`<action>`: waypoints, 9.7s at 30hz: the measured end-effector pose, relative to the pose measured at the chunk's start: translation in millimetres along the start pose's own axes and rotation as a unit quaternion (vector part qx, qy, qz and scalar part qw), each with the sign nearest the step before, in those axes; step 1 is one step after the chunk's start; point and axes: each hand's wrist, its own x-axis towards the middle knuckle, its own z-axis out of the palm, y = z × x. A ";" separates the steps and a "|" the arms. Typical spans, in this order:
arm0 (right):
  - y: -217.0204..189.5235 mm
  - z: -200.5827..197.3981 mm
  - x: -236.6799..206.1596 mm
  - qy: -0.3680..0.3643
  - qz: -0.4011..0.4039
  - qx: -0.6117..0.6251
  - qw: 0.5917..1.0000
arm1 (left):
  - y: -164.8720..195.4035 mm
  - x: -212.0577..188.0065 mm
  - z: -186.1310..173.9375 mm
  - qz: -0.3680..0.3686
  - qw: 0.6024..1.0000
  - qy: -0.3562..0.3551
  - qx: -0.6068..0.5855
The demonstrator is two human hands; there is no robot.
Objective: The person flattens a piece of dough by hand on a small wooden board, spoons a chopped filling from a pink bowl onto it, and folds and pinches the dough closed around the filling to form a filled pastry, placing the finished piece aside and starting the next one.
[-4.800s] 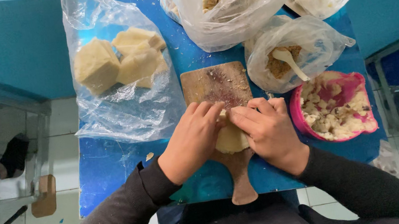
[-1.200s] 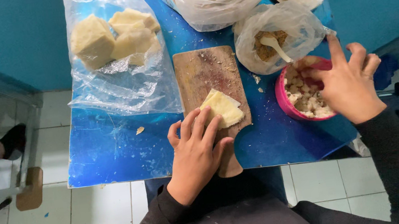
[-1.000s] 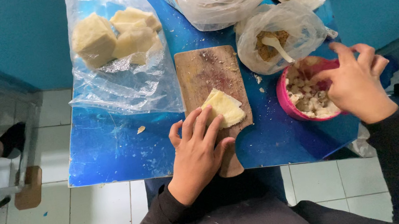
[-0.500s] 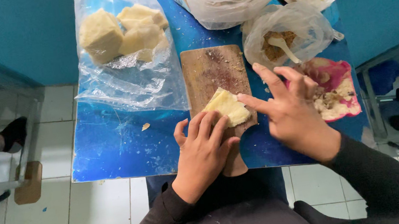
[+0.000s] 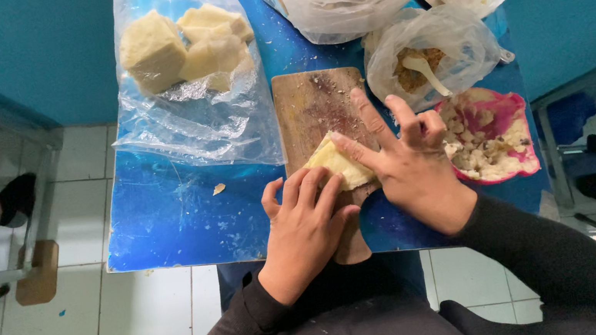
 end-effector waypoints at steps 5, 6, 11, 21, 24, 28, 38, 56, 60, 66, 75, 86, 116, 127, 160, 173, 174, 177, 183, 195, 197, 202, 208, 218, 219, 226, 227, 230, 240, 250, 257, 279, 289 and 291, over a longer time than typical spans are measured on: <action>-1.3 6.7 4.2 -0.001 0.006 -0.038 0.999 | 0.7 0.7 0.2 0.000 1.000 0.002 0.000; -0.6 6.9 3.9 0.003 0.016 -0.055 0.998 | 0.7 0.4 0.1 -0.001 1.000 0.002 -0.002; -3.7 3.4 -3.2 0.001 -0.021 -0.013 1.000 | 0.6 -0.4 0.4 0.002 1.000 0.006 0.003; -0.9 5.8 3.7 -0.001 -0.009 0.000 1.000 | 0.0 0.0 0.2 0.001 1.000 0.002 -0.001; -4.0 8.4 8.9 -0.009 -0.022 0.035 0.999 | -0.3 0.2 0.2 0.003 1.000 0.005 0.000; 1.6 7.7 10.3 -0.012 0.007 -0.045 0.999 | 0.5 -0.4 -0.5 0.000 1.000 0.000 -0.005; 10.8 -15.2 -5.7 -0.042 0.087 0.043 0.994 | 0.6 -0.6 -0.7 0.002 1.000 0.001 -0.001; -5.3 -23.0 -117.3 -0.011 0.350 0.209 0.913 | -4.6 -0.7 -4.6 0.003 1.000 -0.003 -0.019; -0.6 -27.8 -122.8 0.014 0.373 0.228 0.899 | -6.2 -0.7 -6.3 0.003 1.000 -0.008 -0.022; 5.6 -40.9 -117.0 0.038 0.408 0.303 0.861 | -5.5 0.2 -5.4 0.001 1.000 -0.003 -0.018; -34.1 -38.4 -57.8 0.014 0.224 0.474 0.851 | -5.2 -3.8 -3.2 -0.037 0.997 0.016 -0.065; -44.4 -1.7 -26.8 -0.075 0.116 0.255 0.957 | -0.2 -4.6 -7.1 -0.030 0.998 0.002 -0.048; -10.1 -52.2 -20.4 -0.082 0.103 0.120 0.984 | -14.2 3.4 -22.3 0.032 0.998 -0.029 -0.041; 81.5 -41.7 -6.8 -0.072 0.255 0.165 0.950 | -22.5 -7.8 -20.3 0.023 0.993 -0.065 -0.095; 140.0 34.1 -4.2 -0.117 0.265 0.234 0.928 | -35.3 43.2 -40.8 0.038 0.978 -0.176 -0.106; 91.3 -42.2 -25.8 -0.064 0.419 0.404 0.811 | -48.0 48.5 -37.1 0.002 0.981 -0.174 -0.084; 79.3 -46.2 -25.0 -0.057 0.404 0.411 0.815 | -48.5 48.4 -37.5 -0.002 0.980 -0.188 -0.065; 46.2 -52.1 -21.1 -0.053 0.386 0.443 0.807 | -48.4 48.6 -37.5 0.006 0.979 -0.190 -0.069; 3.4 -54.8 -19.6 -0.048 0.365 0.425 0.827 | -49.8 46.6 -36.7 -0.016 0.975 -0.168 -0.147; -27.2 -52.6 -33.5 0.034 0.227 0.283 0.931 | -51.1 47.9 -33.4 -0.047 0.972 -0.177 -0.148; -28.3 -52.6 -36.4 0.044 0.198 0.266 0.942 | -51.8 47.5 -34.8 -0.036 0.973 -0.179 -0.142; -28.7 -48.6 -40.9 0.066 0.147 0.231 0.960 | -52.7 48.3 -33.5 -0.030 0.970 -0.193 -0.145; -29.4 -46.2 -39.6 0.074 0.137 0.219 0.963 | -54.5 50.2 -34.7 -0.037 0.963 -0.186 -0.189; 26.9 -45.1 -41.4 0.081 0.369 0.281 0.882 | -55.0 52.7 -31.5 -0.049 0.955 -0.179 -0.233; 38.4 -41.5 -39.5 0.085 0.366 0.241 0.895 | -55.7 53.5 -30.7 -0.051 0.953 -0.180 -0.238; 67.2 -28.3 -2.1 0.022 0.306 0.045 0.951 | -57.5 55.2 -29.7 -0.041 0.954 -0.179 -0.237; 62.7 -30.9 2.1 0.024 0.285 0.020 0.958 | -57.7 55.3 -29.9 -0.040 0.954 -0.181 -0.237; 35.8 -45.7 0.2 0.052 0.263 0.060 0.961 | -56.7 55.3 -30.0 -0.036 0.955 -0.177 -0.236; -27.7 -18.2 -10.2 -0.084 0.238 0.388 0.886 | -53.7 55.5 -33.3 -0.047 0.958 -0.188 -0.211; -22.2 -19.1 -12.5 -0.078 0.248 0.427 0.866 | -47.9 52.5 -35.6 0.009 0.958 -0.183 -0.220; -34.4 -21.2 -11.2 -0.059 0.287 0.467 0.834 | -44.2 47.9 -32.3 0.043 0.956 -0.163 -0.238; -38.7 -27.6 -7.4 -0.009 0.119 0.334 0.935 | -51.2 48.1 -24.1 0.135 0.968 -0.167 -0.132; -36.6 -12.5 -0.8 -0.026 0.187 0.399 0.897 | -45.8 48.0 -18.4 0.107 0.977 -0.148 -0.108; -35.7 -12.0 -2.2 -0.021 0.167 0.402 0.900 | -45.5 47.4 -16.1 0.093 0.979 -0.145 -0.112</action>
